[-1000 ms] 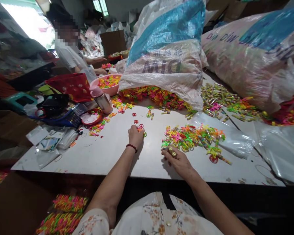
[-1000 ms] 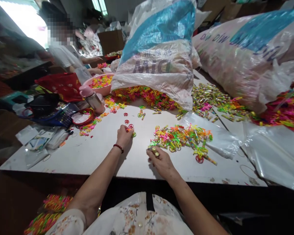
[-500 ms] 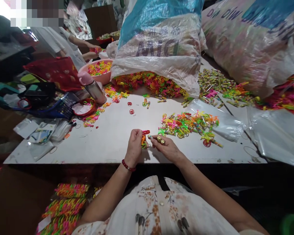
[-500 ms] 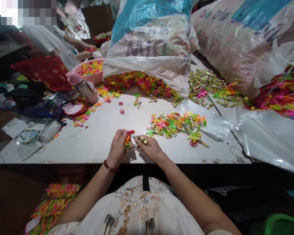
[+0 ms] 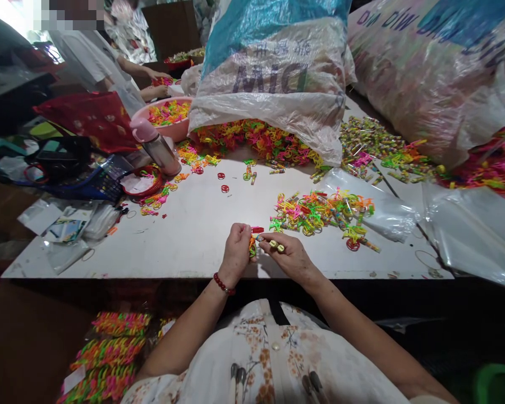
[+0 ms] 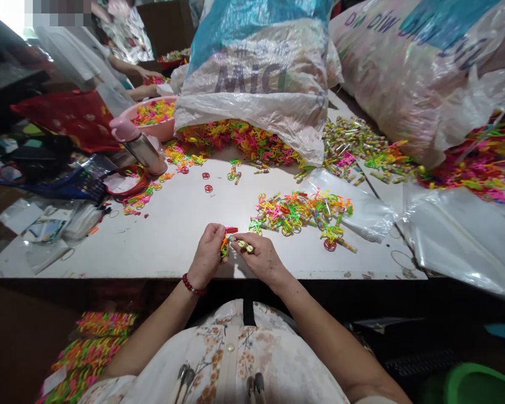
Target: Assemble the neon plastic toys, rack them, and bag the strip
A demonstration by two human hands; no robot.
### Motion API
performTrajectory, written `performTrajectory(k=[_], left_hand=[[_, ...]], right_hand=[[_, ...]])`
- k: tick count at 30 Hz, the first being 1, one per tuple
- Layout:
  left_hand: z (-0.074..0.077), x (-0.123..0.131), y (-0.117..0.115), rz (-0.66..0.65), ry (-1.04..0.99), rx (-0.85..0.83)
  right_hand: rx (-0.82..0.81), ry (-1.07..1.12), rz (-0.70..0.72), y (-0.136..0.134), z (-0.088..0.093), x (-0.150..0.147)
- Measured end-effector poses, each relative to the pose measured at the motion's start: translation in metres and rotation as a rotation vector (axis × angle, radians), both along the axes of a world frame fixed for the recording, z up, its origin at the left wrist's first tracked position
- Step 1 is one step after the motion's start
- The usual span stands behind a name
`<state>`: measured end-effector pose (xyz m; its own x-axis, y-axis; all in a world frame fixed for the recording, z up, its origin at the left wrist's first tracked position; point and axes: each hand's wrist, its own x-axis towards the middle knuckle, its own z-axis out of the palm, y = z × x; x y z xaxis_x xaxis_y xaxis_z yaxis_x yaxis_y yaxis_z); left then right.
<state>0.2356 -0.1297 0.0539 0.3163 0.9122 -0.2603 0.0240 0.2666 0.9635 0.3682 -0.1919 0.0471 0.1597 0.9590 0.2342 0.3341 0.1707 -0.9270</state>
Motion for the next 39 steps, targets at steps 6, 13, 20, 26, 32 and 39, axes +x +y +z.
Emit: performTrajectory(k=[6,13,20,26,32,39], left_hand=[[0.003,0.004,-0.002,0.021,-0.047,-0.003],[0.003,0.007,-0.003,-0.005,-0.046,-0.006],[-0.003,0.006,-0.003,-0.012,-0.016,-0.012],[-0.005,0.006,0.0,-0.02,-0.004,-0.014],[-0.006,0.005,0.001,-0.067,0.004,-0.04],[-0.006,0.0,0.008,-0.041,0.332,0.335]], right_hand=[[0.018,-0.103,-0.032,-0.001,0.009,0.008],[-0.012,-0.12,-0.03,-0.003,0.006,0.011],[-0.036,-0.149,-0.007,-0.003,0.007,0.011],[-0.048,-0.154,-0.014,-0.003,0.004,0.011],[-0.055,-0.129,-0.002,-0.005,0.007,0.012],[-0.062,-0.12,0.099,-0.006,0.007,0.009]])
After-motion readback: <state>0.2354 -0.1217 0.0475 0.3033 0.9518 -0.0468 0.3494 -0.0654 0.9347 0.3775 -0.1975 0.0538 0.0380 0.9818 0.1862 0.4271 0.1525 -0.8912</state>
